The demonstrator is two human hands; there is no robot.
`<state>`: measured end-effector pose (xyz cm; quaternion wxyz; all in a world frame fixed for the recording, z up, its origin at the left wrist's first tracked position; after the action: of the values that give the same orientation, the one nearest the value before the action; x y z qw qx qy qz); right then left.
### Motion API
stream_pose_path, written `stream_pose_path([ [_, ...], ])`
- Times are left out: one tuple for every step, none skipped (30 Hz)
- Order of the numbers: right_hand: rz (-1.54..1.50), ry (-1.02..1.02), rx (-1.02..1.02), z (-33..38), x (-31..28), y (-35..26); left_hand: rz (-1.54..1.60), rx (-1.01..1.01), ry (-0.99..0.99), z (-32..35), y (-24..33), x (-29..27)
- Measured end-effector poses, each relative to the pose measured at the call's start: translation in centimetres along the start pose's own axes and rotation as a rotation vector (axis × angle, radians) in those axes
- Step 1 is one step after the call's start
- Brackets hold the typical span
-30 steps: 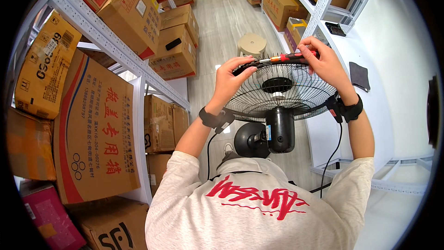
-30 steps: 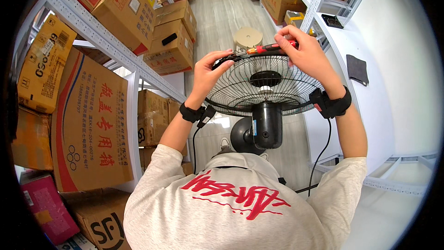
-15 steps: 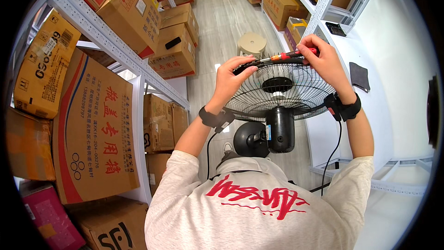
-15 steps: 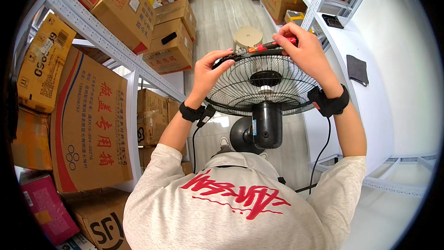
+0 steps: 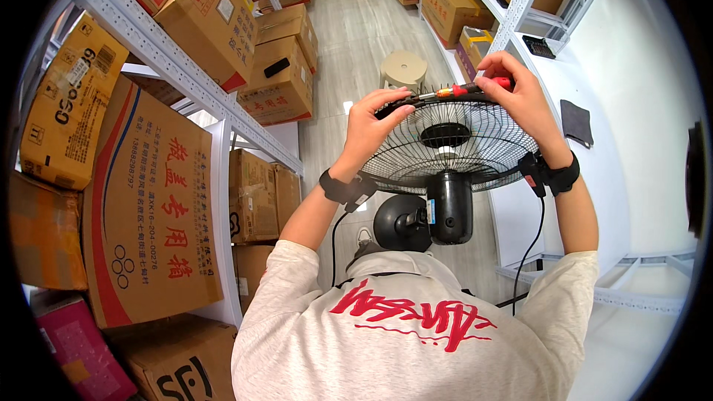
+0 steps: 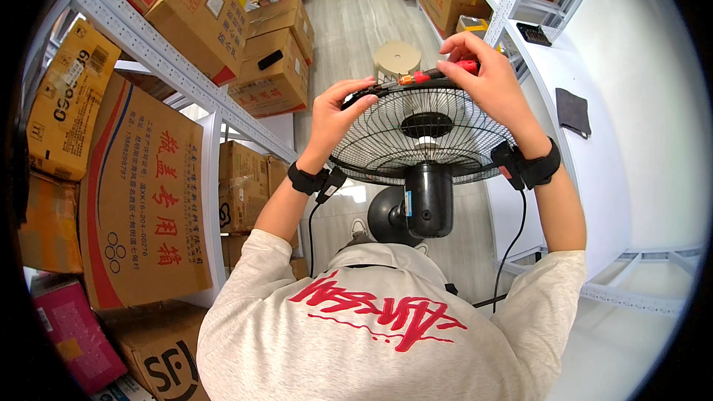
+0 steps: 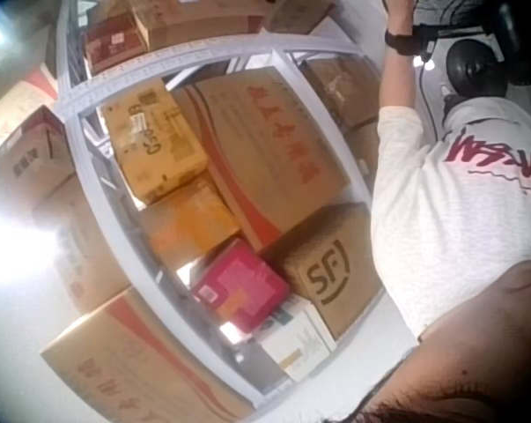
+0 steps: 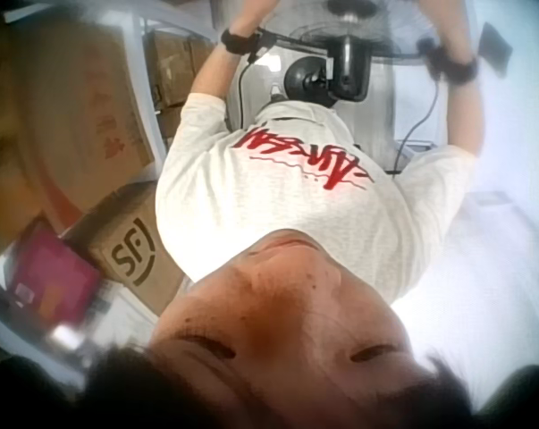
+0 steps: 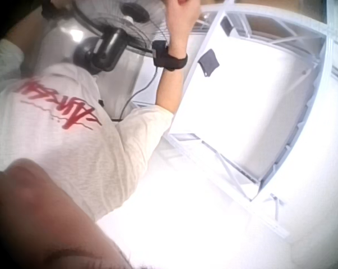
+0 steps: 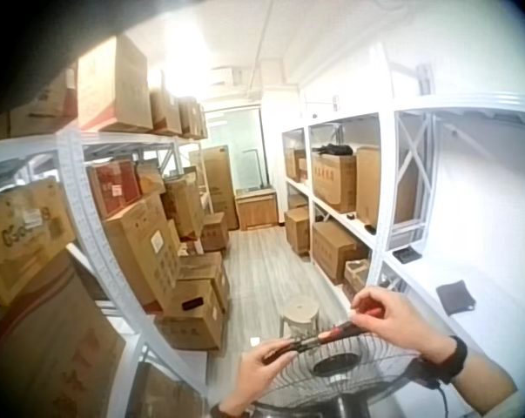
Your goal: The person disassembles a standing fan by removing the front grille, the fan blades, and the rear grille using a screwdriver. They then remove the central hub cap and proceed to unscrew the motor housing from the stand.
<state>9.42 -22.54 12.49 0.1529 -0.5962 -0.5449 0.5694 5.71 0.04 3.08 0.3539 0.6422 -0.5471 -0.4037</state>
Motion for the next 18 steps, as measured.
stream_pose_path([
  [0.012, -0.001, -0.093, 0.0, -0.1, -0.6, -0.002, -0.005, -0.012, 0.0, 0.0, 0.1],
  [0.003, -0.003, -0.1, 0.0, -0.2, -0.5, 0.007, -0.015, -0.012, 0.0, -0.1, 0.1],
  [-0.005, -0.005, -0.108, 0.0, -0.2, -0.4, 0.017, -0.025, -0.012, 0.0, -0.2, 0.1],
  [-0.014, -0.007, -0.116, 0.0, -0.2, -0.5, 0.025, -0.035, -0.01, 0.1, -0.3, 0.1],
  [-0.026, 0.001, -0.086, -0.1, -0.2, -0.3, 0.025, -0.022, -0.008, 0.1, -0.3, 0.1],
  [-0.037, 0.01, -0.055, -0.1, -0.2, -0.2, 0.024, -0.009, -0.007, 0.1, -0.4, 0.1],
  [-0.051, 0.017, -0.026, -0.1, -0.1, -0.1, 0.021, 0.003, -0.003, 0.1, -0.4, 0.1],
  [-0.043, 0.026, 0.069, -0.1, 0.1, 0.3, 0.017, -0.002, -0.002, 0.1, -0.4, 0.0],
  [-0.035, 0.034, 0.163, 0.1, 0.3, 0.4, 0.013, -0.007, -0.001, 0.1, -0.3, 0.0],
  [-0.024, 0.045, 0.26, 0.4, 0.3, 0.8, 0.013, -0.012, -0.003, 0.1, -0.3, 0.0],
  [0.021, 0.053, 0.174, 0.2, 0.1, 0.4, 0.01, -0.004, 0.001, 0.1, -0.2, 0.0],
  [0.066, 0.061, 0.087, 0.1, 0.0, 0.2, 0.008, 0.003, 0.004, 0.1, -0.2, -0.1],
  [0.111, 0.07, 0.002, 0.1, -0.2, -0.1, 0.005, 0.011, 0.007, 0.1, -0.1, 0.0],
  [0.107, 0.077, -0.07, 0.1, -0.3, -0.5, 0.011, 0.007, 0.004, 0.1, -0.1, 0.0],
  [0.103, 0.083, -0.142, 0.0, -0.5, -0.9, 0.017, 0.003, 0.002, 0.0, -0.1, 0.1],
  [0.098, 0.089, -0.213, 0.1, -0.5, -1.5, 0.022, -0.002, 0.0, 0.0, -0.1, 0.1],
  [0.074, 0.084, -0.2, 0.1, -0.5, -1.4, 0.021, -0.002, -0.001, 0.0, -0.1, 0.1],
  [0.05, 0.078, -0.186, 0.1, -0.4, -1.4, 0.02, -0.003, -0.002, 0.0, 0.0, 0.2],
])
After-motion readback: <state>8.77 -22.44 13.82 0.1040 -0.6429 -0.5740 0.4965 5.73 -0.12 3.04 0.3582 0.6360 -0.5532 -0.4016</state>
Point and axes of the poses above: each hand's wrist, its own z-axis away from the middle knuckle, its own x-axis out of the palm, y = z × x, the point moved 9 cm from there along -z, towards the middle knuckle, and after that the axes turned 2 degrees about -x, right-handed, at the moved point
